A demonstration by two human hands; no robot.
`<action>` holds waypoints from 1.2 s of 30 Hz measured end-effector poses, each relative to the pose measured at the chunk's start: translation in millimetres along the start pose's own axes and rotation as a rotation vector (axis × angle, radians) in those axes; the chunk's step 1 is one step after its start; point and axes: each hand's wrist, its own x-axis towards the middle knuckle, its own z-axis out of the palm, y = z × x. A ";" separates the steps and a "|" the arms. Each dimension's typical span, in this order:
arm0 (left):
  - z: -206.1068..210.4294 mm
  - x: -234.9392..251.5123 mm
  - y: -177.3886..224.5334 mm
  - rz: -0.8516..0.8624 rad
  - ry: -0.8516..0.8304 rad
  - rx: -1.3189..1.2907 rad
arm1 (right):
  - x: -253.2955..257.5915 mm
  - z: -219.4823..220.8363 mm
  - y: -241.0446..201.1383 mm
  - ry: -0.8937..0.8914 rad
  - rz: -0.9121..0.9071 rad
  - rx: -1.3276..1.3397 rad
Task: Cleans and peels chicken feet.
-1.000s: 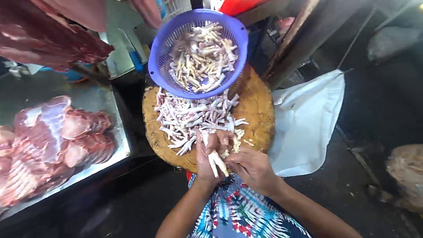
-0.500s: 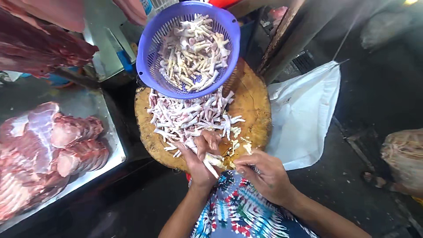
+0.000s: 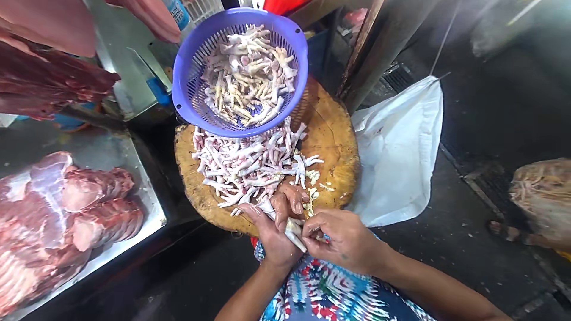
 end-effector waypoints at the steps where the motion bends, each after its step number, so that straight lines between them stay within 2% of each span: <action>1: -0.1 0.3 1.1 -0.016 0.009 -0.008 | -0.5 0.9 0.2 -0.008 -0.013 0.002; 6: -4.0 3.2 9.7 -0.102 0.112 -0.140 | -4.9 -0.4 2.6 -0.054 -0.059 -0.005; 8: -5.6 6.0 12.5 -0.114 0.144 -0.210 | -7.6 -1.3 4.9 -0.038 -0.063 -0.006; 11: -4.3 8.8 14.2 -0.099 0.190 -0.182 | -8.0 0.6 3.8 0.028 -0.047 -0.011; 16: 8.4 1.7 8.2 -0.162 0.091 -0.042 | -1.5 3.9 7.9 0.153 0.002 -0.069; 20: 0.6 -0.3 14.3 -0.153 0.109 0.244 | -0.6 -11.1 9.2 0.222 0.185 0.332; 21: -3.6 1.6 19.5 -0.127 0.095 0.377 | -0.2 -16.4 7.6 0.227 0.247 0.427; 23: -16.5 5.8 35.9 -0.170 -0.090 0.608 | 0.0 -25.4 5.6 0.241 0.345 0.518; 25: -22.1 6.1 53.2 -0.367 -0.325 0.749 | -1.7 -30.3 8.2 0.212 0.363 0.532; 27: -16.1 3.7 59.3 -0.562 -0.448 0.814 | -3.2 -31.2 11.9 0.139 0.320 0.499; 29: -8.2 0.6 56.6 -0.633 -0.453 0.847 | -3.7 -28.9 15.2 0.112 0.260 0.435; 30: -6.9 0.2 54.7 -0.624 -0.437 0.859 | -4.0 -27.9 16.8 0.145 0.224 0.360; 34: -6.8 0.8 50.7 -0.555 -0.327 0.913 | -6.8 -32.1 20.6 0.384 0.067 -0.217; 36: -5.8 0.4 48.9 -0.533 -0.289 0.940 | -8.0 -36.1 13.1 0.362 0.012 -0.305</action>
